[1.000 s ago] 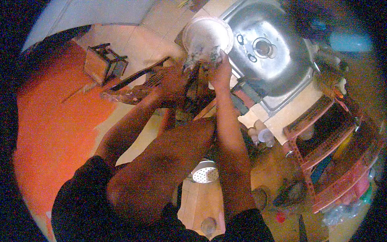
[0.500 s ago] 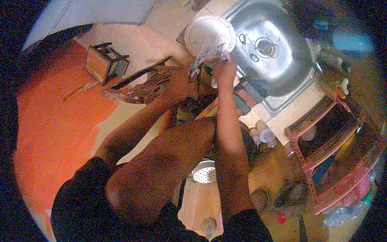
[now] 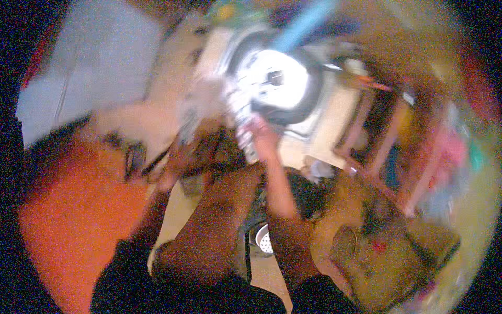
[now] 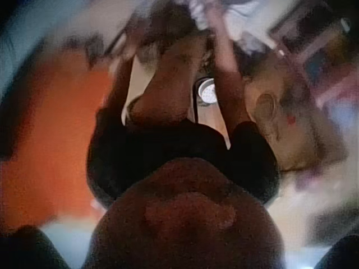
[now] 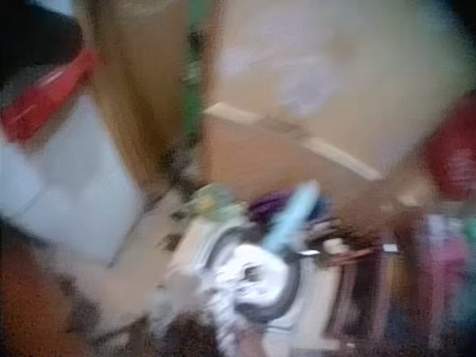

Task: The person scoops white paste from a container using a small metal spatula and applies it to a wall section above a kitchen counter. They repeatedly transfer paste from the container to the wall, smoothing it with the spatula. The person also briefly wipes the spatula on a cloth.

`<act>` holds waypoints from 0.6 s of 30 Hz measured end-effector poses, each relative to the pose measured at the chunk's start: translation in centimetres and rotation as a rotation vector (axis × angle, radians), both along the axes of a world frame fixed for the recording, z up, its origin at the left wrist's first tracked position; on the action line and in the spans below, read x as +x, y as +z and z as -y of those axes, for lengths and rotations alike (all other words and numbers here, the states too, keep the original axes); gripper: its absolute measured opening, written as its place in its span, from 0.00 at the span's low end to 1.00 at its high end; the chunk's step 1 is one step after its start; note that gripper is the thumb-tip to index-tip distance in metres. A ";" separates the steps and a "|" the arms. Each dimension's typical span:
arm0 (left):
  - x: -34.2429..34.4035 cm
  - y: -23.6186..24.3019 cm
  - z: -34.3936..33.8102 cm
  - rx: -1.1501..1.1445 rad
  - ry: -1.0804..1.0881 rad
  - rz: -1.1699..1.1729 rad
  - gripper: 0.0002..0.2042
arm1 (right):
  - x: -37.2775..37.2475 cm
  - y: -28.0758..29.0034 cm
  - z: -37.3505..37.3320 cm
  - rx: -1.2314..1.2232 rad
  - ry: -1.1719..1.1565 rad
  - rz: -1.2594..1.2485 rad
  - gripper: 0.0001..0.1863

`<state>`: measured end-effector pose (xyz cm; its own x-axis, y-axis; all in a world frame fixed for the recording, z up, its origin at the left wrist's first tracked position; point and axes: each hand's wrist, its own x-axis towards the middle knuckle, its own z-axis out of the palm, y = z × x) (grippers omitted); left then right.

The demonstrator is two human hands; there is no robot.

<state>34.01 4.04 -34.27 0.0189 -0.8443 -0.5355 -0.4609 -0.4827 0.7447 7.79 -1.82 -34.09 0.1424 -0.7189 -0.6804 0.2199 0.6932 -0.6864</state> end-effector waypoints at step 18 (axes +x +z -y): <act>-17.2 34.8 7.3 -0.040 -0.364 -0.725 0.13 | -12.4 46.8 -22.6 -0.291 -0.156 -0.946 0.25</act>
